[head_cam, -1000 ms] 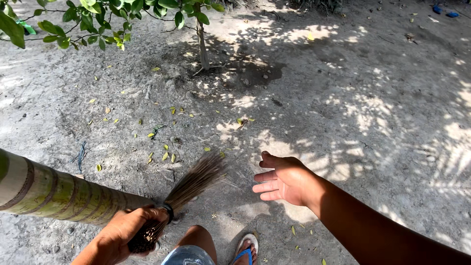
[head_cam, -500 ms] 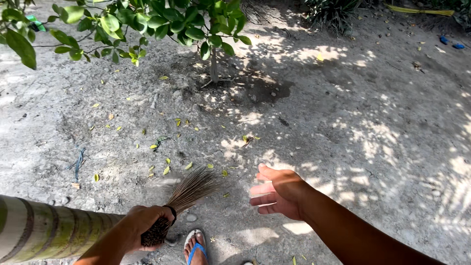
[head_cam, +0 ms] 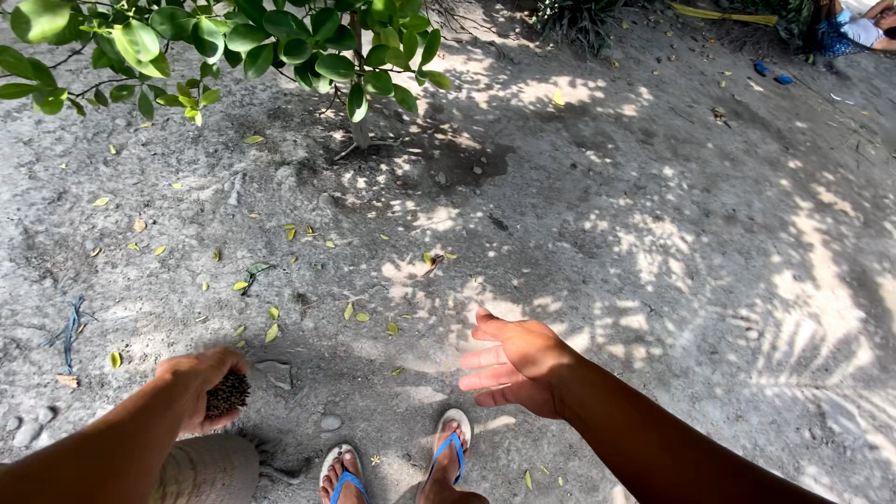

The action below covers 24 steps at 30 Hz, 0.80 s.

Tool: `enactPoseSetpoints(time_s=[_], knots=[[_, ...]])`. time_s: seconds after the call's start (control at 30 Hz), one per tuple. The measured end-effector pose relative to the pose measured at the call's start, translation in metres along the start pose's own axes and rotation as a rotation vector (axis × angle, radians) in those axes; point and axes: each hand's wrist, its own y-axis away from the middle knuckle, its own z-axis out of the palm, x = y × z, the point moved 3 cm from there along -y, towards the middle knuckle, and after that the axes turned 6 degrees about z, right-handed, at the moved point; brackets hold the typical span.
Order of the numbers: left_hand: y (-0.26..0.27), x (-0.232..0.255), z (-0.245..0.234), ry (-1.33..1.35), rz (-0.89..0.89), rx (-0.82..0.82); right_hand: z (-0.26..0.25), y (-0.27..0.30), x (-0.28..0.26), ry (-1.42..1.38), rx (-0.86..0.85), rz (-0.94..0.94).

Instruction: The person sweeps the dirt ground using a handheld stick broom, walks across the yard, and sweeps debris off a bamboo bench.

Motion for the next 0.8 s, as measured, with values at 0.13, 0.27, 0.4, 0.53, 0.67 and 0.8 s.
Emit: enactPoseSetpoints(time_s=[0.13,0.27,0.4,0.53,0.67,0.8], knots=[[0.018,-0.025,0.021,0.037,0.062,-0.327,0.003,-0.008,-0.011,0.008,0.052,0.057],[0.040,-0.034,-0.027,0.218,0.075,-0.351,0.034,-0.023,-0.037,0.076,-0.041,-0.009],[0.021,-0.014,-0.036,0.302,0.124,-0.121,0.043,-0.028,-0.049,0.125,-0.068,-0.033],[-0.065,0.043,-0.088,0.226,0.139,0.134,0.039,-0.039,-0.042,0.098,-0.061,0.014],[-0.155,0.085,-0.067,0.197,0.081,0.131,0.004,-0.062,-0.034,0.128,0.062,0.105],[-0.115,0.040,-0.027,0.354,-0.056,-0.057,0.031,-0.068,-0.047,0.136,0.018,0.119]])
